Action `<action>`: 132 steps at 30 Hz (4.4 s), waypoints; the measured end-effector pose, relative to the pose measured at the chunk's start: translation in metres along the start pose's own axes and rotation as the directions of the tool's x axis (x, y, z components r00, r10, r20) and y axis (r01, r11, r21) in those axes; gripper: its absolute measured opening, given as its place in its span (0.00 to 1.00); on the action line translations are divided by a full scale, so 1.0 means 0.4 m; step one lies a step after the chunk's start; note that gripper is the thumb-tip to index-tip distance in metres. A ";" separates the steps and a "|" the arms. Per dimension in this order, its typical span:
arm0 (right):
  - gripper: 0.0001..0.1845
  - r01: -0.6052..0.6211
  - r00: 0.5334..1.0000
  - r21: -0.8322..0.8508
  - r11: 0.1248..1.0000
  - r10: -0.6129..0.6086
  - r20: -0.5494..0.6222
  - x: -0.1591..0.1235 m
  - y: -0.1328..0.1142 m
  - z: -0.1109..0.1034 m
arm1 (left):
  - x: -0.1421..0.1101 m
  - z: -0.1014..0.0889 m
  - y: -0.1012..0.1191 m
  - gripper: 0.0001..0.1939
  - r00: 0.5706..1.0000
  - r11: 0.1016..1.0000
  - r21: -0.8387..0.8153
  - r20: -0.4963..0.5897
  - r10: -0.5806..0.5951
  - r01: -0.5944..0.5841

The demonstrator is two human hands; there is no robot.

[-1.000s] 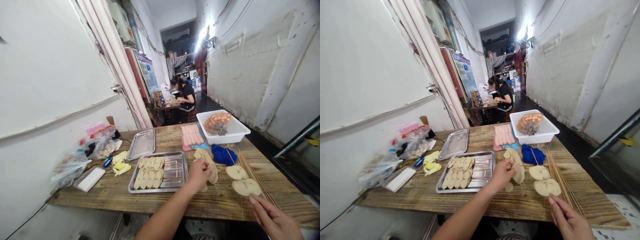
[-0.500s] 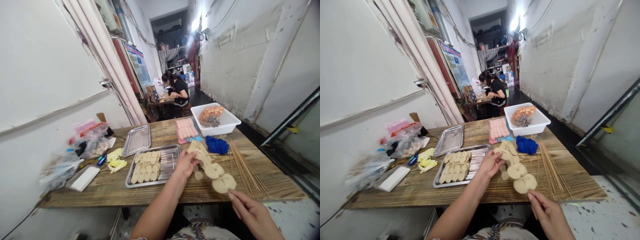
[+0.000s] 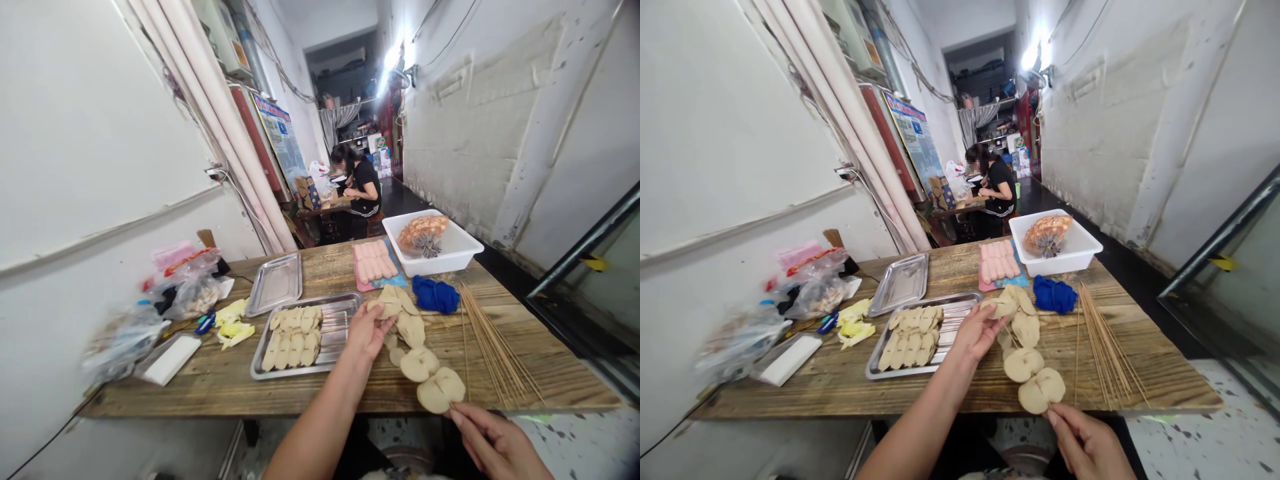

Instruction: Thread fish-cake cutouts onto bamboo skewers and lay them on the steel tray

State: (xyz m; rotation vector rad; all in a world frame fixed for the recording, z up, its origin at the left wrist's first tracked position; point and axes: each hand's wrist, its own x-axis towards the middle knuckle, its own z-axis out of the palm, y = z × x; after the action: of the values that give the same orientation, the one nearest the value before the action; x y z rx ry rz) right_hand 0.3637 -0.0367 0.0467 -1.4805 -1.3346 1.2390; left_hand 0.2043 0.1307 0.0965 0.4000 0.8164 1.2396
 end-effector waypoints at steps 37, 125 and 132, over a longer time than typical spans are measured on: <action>0.20 0.048 0.994 -0.046 0.998 -0.052 -0.097 0.011 0.003 0.003 | -0.041 0.034 -0.046 0.18 0.977 0.974 0.079 0.047 0.210 -0.213; 0.22 0.137 0.956 -0.037 0.990 -0.142 -0.258 0.073 0.022 0.019 | -0.067 0.060 -0.072 0.12 0.995 0.996 -0.060 0.072 0.063 -0.058; 0.22 0.129 0.966 -0.011 0.992 -0.128 -0.224 0.072 0.030 0.017 | -0.058 0.042 -0.078 0.15 0.992 0.998 -0.045 0.114 0.053 -0.048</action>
State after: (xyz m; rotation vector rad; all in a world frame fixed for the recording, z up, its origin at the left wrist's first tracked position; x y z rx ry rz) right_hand 0.3591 -0.0104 0.0291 -1.4593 -1.2540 0.9609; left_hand 0.2351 0.1021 0.0942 0.4562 0.6848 1.2664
